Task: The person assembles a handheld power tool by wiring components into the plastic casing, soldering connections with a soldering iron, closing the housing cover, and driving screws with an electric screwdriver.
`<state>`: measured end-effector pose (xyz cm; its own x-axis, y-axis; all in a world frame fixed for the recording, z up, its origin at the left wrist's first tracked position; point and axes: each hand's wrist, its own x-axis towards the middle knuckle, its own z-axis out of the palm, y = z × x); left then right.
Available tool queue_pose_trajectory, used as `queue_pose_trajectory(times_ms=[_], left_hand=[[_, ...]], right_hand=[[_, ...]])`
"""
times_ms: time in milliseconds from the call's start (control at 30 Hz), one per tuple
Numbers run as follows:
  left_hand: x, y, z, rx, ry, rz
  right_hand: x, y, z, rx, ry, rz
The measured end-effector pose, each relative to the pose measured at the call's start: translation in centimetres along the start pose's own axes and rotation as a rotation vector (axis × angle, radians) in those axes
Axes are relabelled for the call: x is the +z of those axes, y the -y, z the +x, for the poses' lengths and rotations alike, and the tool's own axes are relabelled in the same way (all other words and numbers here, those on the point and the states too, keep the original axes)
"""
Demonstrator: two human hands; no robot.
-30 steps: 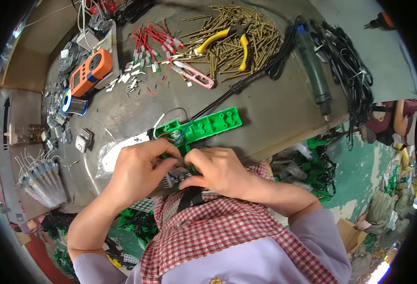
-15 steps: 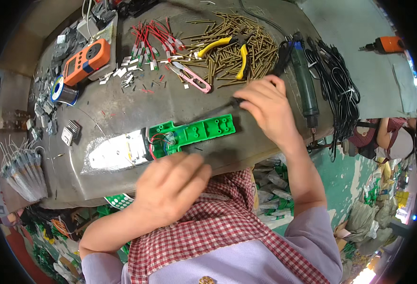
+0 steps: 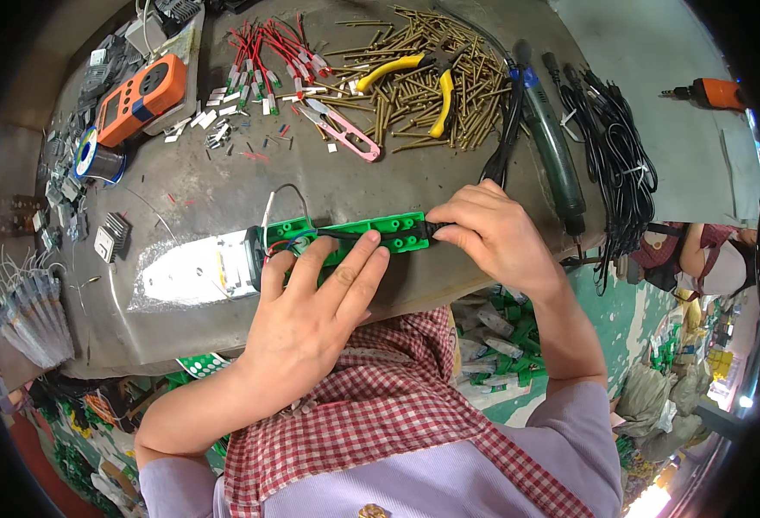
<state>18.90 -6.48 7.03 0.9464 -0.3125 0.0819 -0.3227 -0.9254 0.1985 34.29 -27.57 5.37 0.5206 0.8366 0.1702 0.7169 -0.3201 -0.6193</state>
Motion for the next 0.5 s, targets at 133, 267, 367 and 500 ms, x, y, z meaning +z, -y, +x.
queue_pose_trajectory(times_ms=[133, 267, 367, 500], left_hand=[[0.0, 0.3, 0.2, 0.05, 0.0, 0.061], [0.0, 0.1, 0.1, 0.02, 0.018, 0.063], [0.1, 0.8, 0.1, 0.05, -0.007, 0.066], [0.4, 0.8, 0.0, 0.025, -0.096, -0.024]], right_hand=[[0.9, 0.0, -0.3, 0.04, -0.012, -0.046], [1.7, 0.2, 0.0, -0.011, -0.127, -0.155], [0.5, 1.5, 1.6, -0.069, -0.117, -0.171], [4.1, 3.8, 4.4, -0.028, 0.041, 0.317]])
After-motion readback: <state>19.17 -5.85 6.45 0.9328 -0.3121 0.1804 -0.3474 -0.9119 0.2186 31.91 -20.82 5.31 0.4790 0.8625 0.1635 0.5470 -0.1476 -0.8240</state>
